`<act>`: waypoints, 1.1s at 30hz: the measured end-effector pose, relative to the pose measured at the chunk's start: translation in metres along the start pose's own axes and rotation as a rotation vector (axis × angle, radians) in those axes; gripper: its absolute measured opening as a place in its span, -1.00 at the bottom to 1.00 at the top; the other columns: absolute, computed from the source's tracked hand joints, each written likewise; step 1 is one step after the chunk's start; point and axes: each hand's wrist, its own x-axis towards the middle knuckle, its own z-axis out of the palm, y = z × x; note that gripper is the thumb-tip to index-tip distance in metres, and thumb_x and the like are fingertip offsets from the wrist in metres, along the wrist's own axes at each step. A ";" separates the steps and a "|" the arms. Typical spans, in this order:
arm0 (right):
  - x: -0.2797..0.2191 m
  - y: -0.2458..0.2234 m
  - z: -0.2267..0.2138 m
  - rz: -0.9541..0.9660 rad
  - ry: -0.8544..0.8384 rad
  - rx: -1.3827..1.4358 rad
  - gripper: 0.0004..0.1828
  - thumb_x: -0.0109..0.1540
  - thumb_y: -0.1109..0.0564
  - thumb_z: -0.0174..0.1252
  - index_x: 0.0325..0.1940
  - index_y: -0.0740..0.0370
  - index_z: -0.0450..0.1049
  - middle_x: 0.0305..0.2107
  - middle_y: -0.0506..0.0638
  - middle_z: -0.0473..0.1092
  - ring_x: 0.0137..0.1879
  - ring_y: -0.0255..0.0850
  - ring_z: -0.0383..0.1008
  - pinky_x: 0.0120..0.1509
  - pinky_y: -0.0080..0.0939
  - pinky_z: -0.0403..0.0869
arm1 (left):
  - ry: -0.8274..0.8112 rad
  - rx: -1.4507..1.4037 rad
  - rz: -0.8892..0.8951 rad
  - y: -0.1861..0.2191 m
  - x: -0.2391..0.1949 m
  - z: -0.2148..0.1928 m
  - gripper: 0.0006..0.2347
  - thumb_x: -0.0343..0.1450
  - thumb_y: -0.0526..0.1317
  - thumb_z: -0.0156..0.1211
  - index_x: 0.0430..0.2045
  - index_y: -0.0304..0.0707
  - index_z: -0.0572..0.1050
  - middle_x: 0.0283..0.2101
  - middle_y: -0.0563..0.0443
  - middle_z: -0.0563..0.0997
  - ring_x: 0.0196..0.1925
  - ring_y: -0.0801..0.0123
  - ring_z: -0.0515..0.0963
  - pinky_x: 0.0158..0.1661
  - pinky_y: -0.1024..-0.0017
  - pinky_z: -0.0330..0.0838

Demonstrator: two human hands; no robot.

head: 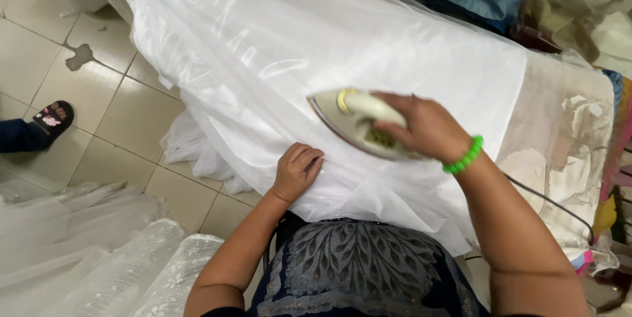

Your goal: The person irons a large white fabric on an ironing board using a steam iron. They repeatedly smooth the fabric with their hands, reposition it, and continue ironing different sections throughout the video.

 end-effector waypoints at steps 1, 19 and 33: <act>-0.010 0.005 0.006 0.010 -0.027 -0.027 -0.36 0.25 -0.19 0.12 0.40 0.00 0.38 -0.10 0.39 0.54 -0.02 0.45 0.55 0.08 0.43 0.52 | -0.003 -0.026 0.001 -0.002 0.000 0.001 -0.98 0.47 -0.28 0.22 -0.35 -0.13 0.57 -0.45 0.05 0.49 -0.38 0.25 0.56 -0.32 0.36 0.52; 0.198 -0.056 0.029 -0.162 0.065 0.013 -0.46 0.31 -0.22 0.12 0.33 -0.04 0.42 -0.20 0.20 0.57 -0.08 0.23 0.56 -0.03 0.22 0.48 | 0.016 -0.121 0.089 -0.008 0.006 -0.001 -0.97 0.48 -0.32 0.21 -0.35 -0.24 0.56 -0.42 -0.02 0.55 -0.38 0.20 0.56 -0.30 0.33 0.51; 0.057 -0.022 0.000 -0.020 -0.091 0.064 -0.40 0.29 -0.17 0.09 0.44 -0.17 0.32 -0.03 0.07 0.56 -0.02 0.06 0.56 0.00 0.03 0.43 | 0.025 -0.145 0.147 -0.008 0.005 -0.003 -0.99 0.46 -0.37 0.23 -0.33 -0.33 0.55 -0.39 -0.06 0.56 -0.38 0.25 0.51 -0.32 0.38 0.45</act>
